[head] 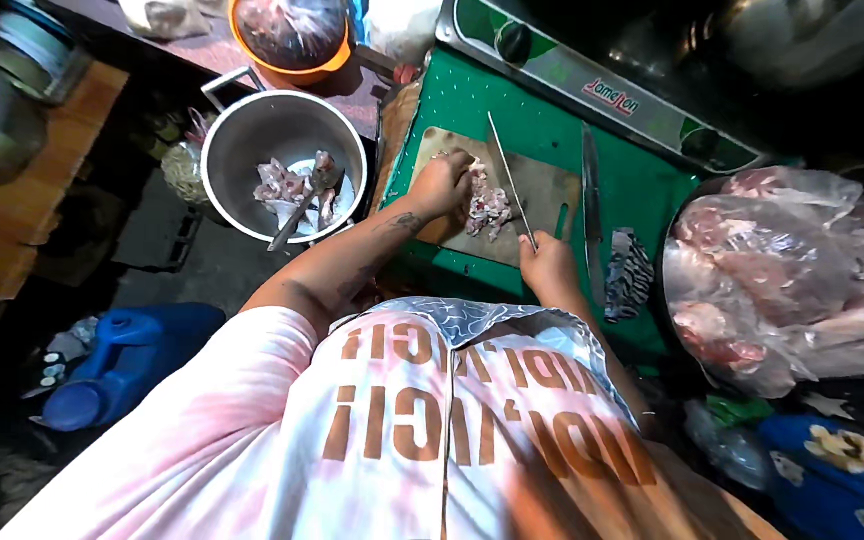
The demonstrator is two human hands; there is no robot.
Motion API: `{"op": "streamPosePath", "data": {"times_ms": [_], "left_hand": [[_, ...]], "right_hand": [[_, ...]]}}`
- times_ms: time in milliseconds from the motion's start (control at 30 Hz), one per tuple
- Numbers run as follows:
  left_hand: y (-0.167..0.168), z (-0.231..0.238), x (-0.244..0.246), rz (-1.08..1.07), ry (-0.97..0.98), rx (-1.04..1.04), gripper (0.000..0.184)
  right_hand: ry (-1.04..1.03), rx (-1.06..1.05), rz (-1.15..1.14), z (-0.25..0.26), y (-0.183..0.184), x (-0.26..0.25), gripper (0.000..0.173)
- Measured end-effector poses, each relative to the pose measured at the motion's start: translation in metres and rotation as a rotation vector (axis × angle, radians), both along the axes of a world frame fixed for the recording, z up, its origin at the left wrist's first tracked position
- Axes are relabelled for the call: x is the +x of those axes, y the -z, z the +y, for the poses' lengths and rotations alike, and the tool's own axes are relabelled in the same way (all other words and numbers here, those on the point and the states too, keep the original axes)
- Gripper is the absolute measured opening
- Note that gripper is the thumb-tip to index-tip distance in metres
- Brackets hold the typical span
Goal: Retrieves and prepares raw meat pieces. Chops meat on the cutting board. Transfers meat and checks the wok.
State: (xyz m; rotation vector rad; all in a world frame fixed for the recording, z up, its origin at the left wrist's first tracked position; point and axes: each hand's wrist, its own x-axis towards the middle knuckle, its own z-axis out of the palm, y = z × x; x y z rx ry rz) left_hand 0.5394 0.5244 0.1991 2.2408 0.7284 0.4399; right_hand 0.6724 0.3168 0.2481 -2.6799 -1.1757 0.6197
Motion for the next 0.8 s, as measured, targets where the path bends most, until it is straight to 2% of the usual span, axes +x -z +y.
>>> {"op": "streamPosePath", "data": {"times_ms": [67, 167, 300, 400, 533, 633, 800], "left_hand": [[0.014, 0.008, 0.012, 0.06, 0.051, 0.005, 0.045], [0.035, 0.013, 0.023, 0.064, 0.15, 0.111, 0.053], [0.036, 0.0, 0.024, 0.012, 0.311, 0.139, 0.065], [0.037, -0.012, 0.022, 0.069, 0.388, 0.204, 0.093], [0.043, -0.029, 0.021, 0.18, 0.31, 0.318, 0.116], [0.046, -0.04, 0.027, 0.243, 0.197, 0.292, 0.115], [0.041, -0.04, 0.034, 0.25, 0.106, 0.267, 0.079]], "right_hand": [[-0.01, 0.052, 0.03, -0.006, 0.003, 0.002, 0.039], [0.088, 0.143, 0.124, -0.015, 0.004, 0.011, 0.039], [0.266, 0.201, 0.256, -0.029, 0.011, 0.024, 0.037], [0.285, 0.148, 0.239, -0.034, 0.009, 0.017, 0.036], [0.174, 0.007, 0.179, -0.028, 0.006, -0.009, 0.038], [0.14, 0.06, 0.211, -0.03, 0.014, -0.013, 0.037], [0.236, 0.08, 0.216, -0.033, 0.007, -0.007, 0.036]]}}
